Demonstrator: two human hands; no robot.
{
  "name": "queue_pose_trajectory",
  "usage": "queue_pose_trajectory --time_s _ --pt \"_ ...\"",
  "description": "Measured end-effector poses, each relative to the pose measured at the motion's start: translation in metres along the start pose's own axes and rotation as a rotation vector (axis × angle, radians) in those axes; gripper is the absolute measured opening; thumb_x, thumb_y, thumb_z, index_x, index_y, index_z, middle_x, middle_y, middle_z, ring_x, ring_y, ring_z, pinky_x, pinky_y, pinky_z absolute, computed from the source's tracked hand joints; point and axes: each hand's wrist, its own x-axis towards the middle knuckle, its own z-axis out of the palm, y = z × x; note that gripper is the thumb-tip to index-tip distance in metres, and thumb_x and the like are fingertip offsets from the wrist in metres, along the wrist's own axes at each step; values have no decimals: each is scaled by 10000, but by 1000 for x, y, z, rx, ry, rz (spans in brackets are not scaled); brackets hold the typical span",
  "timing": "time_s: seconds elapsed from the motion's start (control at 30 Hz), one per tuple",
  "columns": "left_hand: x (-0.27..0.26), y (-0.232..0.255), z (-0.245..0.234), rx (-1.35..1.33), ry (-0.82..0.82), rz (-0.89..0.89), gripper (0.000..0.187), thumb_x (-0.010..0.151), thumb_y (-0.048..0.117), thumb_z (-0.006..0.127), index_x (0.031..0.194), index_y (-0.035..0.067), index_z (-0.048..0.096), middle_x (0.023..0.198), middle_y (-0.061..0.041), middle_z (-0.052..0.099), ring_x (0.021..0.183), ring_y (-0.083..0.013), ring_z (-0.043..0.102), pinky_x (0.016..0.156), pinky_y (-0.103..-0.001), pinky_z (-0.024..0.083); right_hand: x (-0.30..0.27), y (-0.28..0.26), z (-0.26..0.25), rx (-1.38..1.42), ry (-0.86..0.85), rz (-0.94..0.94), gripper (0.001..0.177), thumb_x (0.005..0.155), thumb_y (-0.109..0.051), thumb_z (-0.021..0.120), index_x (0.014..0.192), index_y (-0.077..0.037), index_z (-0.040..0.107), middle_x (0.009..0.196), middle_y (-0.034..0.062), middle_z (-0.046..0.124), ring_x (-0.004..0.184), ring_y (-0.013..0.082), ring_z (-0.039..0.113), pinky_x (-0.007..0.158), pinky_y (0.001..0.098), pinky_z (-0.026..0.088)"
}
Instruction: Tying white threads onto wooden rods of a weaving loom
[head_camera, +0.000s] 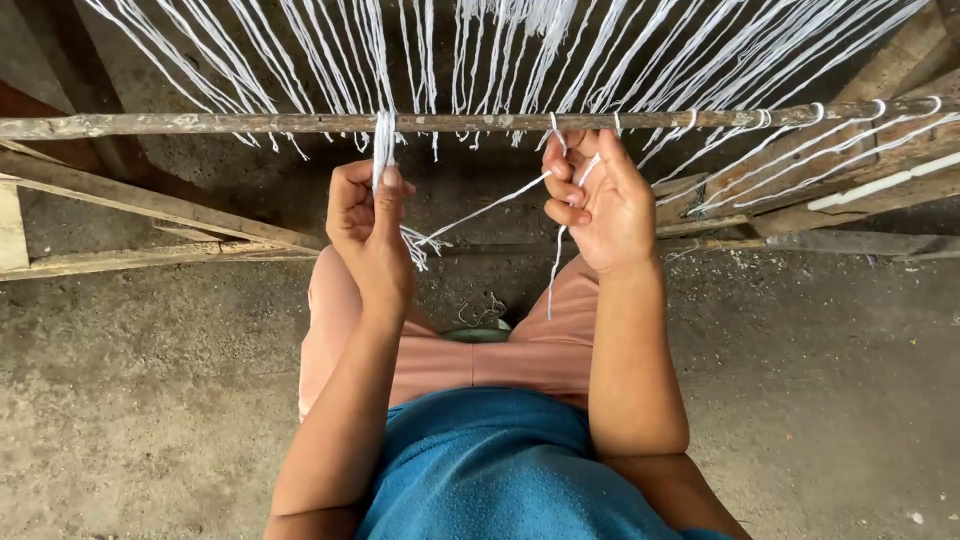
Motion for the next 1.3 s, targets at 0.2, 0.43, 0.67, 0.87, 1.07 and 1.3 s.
queue_pose_trajectory --time_s 0.2,0.43,0.67,0.87,1.07,1.3 --pt "-1 3 -2 -10 18 -13 115 1046 166 657 1029 54 641 764 -84 643 667 -80 460 685 -225 421 10 -3 6 -18 51 -41 619 1012 -610 317 1008 -45 571 819 26 415 603 52 364 406 138 256" --pt "-3 6 -1 -49 33 -41 153 1067 202 603 1052 56 646 732 -112 666 626 -89 461 636 -225 396 21 75 -11 -375 144 -240 703 1020 -701 234 959 -85 566 690 -55 264 502 9 243 430 123 201" --pt "5 10 -2 15 40 -5 117 1044 195 630 1054 94 689 744 -103 719 639 -82 478 638 -223 403 17 243 -149 -929 189 -129 398 1046 -431 676 800 -142 555 638 2 431 596 140 435 610 276 349" --pt "9 9 -8 1 5 -52 124 1013 171 689 1042 54 715 800 -60 711 729 -63 528 698 -220 450 14 174 -35 -961 -370 353 232 1019 -176 584 872 -42 703 669 52 612 636 159 497 675 303 431" --pt "7 16 -7 -39 -26 -51 117 1001 141 704 1057 39 693 836 -40 654 788 -67 548 700 -230 466 42 81 94 -673 -30 -508 171 1072 -182 638 1180 -51 620 881 -1 521 771 50 537 755 221 490" --pt "7 19 -14 -80 28 -94 177 988 160 729 1084 14 701 901 -40 639 814 -61 575 711 -219 480 50 83 104 -662 34 -611 150 1059 -123 659 981 -12 722 716 54 518 540 103 506 550 227 459"
